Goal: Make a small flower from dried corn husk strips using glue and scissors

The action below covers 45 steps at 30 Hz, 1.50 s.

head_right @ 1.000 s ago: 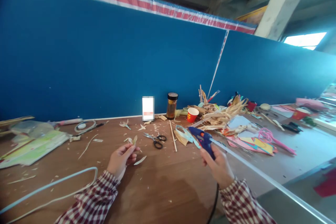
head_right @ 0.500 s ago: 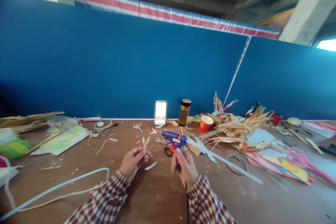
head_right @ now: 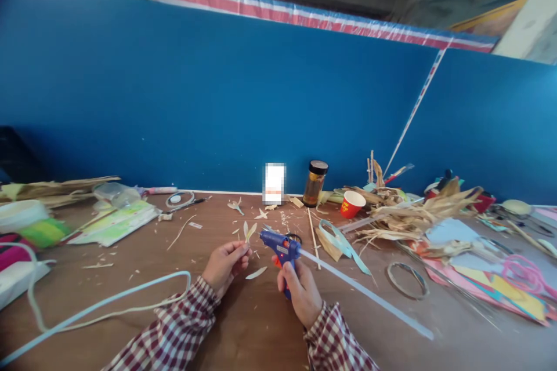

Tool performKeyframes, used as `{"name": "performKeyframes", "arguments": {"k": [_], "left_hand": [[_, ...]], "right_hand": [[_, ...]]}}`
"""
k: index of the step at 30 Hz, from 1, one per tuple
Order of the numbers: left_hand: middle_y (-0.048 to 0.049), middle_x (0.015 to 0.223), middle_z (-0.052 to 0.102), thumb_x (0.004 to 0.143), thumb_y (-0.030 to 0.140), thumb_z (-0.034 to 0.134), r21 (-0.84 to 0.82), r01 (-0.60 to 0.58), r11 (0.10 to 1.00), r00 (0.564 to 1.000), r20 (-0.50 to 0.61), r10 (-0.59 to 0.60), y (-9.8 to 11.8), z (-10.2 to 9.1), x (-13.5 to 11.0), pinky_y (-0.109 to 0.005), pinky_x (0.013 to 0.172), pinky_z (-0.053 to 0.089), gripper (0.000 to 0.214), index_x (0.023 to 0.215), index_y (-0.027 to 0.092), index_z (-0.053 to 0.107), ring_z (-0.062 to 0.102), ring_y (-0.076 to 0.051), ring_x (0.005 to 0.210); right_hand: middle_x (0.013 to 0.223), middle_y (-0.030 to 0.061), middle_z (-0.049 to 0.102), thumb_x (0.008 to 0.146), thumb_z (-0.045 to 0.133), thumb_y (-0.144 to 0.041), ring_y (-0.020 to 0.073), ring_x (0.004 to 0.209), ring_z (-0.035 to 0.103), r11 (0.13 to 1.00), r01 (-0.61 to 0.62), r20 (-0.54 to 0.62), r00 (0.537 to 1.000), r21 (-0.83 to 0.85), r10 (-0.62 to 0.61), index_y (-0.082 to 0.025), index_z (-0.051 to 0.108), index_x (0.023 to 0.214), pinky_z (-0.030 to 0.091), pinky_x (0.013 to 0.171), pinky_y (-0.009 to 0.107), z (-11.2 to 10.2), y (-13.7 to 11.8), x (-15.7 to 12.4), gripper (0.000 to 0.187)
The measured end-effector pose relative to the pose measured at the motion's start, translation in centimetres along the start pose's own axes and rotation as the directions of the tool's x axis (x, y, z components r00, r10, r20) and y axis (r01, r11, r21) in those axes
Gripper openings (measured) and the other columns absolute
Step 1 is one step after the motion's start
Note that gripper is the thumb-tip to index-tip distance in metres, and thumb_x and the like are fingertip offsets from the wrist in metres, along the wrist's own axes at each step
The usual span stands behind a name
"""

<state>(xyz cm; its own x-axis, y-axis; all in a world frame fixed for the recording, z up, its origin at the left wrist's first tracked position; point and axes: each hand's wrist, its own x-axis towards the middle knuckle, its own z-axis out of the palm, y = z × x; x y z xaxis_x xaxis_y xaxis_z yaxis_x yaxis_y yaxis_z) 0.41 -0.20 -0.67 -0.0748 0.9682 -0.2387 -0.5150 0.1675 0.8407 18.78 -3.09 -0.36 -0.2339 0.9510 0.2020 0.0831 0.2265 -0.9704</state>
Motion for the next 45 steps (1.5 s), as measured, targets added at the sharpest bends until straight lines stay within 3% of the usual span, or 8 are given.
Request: {"name": "performKeyframes", "arguments": {"k": [7,13,21,34,39,45], "left_hand": [[-0.0022,0.058,0.061,0.052,0.029,0.074,0.032,-0.003,0.999,1.0,-0.014,0.004,0.1,0.2,-0.3,-0.017,0.046,0.046,0.03,0.071,0.01,0.062,0.052,-0.006,0.046],[-0.0017,0.058,0.061,0.053,0.029,0.073,0.045,-0.026,0.999,1.0,-0.007,0.026,0.2,0.3,-0.4,-0.016,0.043,0.044,0.029,0.071,0.009,0.062,0.049,-0.004,0.043],[-0.0014,0.056,0.06,0.052,0.029,0.073,0.065,-0.017,0.998,1.0,-0.01,0.017,0.3,0.5,-0.5,-0.017,0.042,0.042,0.029,0.07,0.009,0.063,0.048,-0.004,0.043],[-0.001,0.058,0.06,0.055,0.031,0.071,0.112,-0.022,0.993,1.0,0.001,0.022,0.0,0.1,-0.3,-0.016,0.044,0.042,0.026,0.069,0.01,0.064,0.048,-0.004,0.044],[-0.0013,0.058,0.06,0.056,0.031,0.07,0.115,-0.019,0.993,1.0,0.006,0.019,0.0,0.2,-0.4,-0.017,0.044,0.043,0.026,0.07,0.01,0.063,0.048,-0.005,0.044],[-0.0022,0.058,0.06,0.054,0.03,0.072,0.114,-0.013,0.993,1.0,-0.009,0.014,0.0,0.3,-0.4,-0.017,0.043,0.042,0.027,0.07,0.009,0.063,0.048,-0.005,0.044]], "right_hand": [[0.055,-0.0007,0.048,0.088,0.027,-0.042,0.0108,0.051,0.043,0.994,0.031,0.034,0.999,-0.106,-0.027,-0.013,0.054,0.093,0.033,0.052,0.024,0.2,-0.7,-0.4,0.039],[0.057,0.0,0.049,0.088,0.028,-0.039,0.0102,0.052,0.042,0.961,0.066,0.064,0.997,-0.27,-0.05,-0.015,0.05,0.066,0.032,0.053,0.024,0.3,-0.3,-0.6,0.039],[0.057,-0.0007,0.048,0.088,0.027,-0.037,0.0107,0.053,0.043,0.935,0.076,0.04,0.997,-0.345,-0.066,-0.017,0.045,0.062,0.032,0.055,0.024,0.2,-0.3,-0.5,0.038],[0.058,-0.0004,0.05,0.088,0.028,-0.035,0.0107,0.053,0.044,0.935,0.088,0.044,0.996,-0.345,-0.077,-0.016,0.048,0.065,0.033,0.056,0.024,0.2,-0.8,-0.4,0.037],[0.055,-0.0013,0.049,0.088,0.028,-0.035,0.0112,0.051,0.044,0.935,0.087,0.042,0.996,-0.345,-0.078,-0.015,0.053,0.078,0.033,0.053,0.024,0.2,-1.2,-0.4,0.033],[0.054,-0.001,0.049,0.088,0.028,-0.037,0.0121,0.051,0.045,0.927,0.088,0.02,0.996,-0.364,-0.086,-0.015,0.054,0.077,0.034,0.054,0.025,0.2,-1.2,-0.4,0.035]]}}
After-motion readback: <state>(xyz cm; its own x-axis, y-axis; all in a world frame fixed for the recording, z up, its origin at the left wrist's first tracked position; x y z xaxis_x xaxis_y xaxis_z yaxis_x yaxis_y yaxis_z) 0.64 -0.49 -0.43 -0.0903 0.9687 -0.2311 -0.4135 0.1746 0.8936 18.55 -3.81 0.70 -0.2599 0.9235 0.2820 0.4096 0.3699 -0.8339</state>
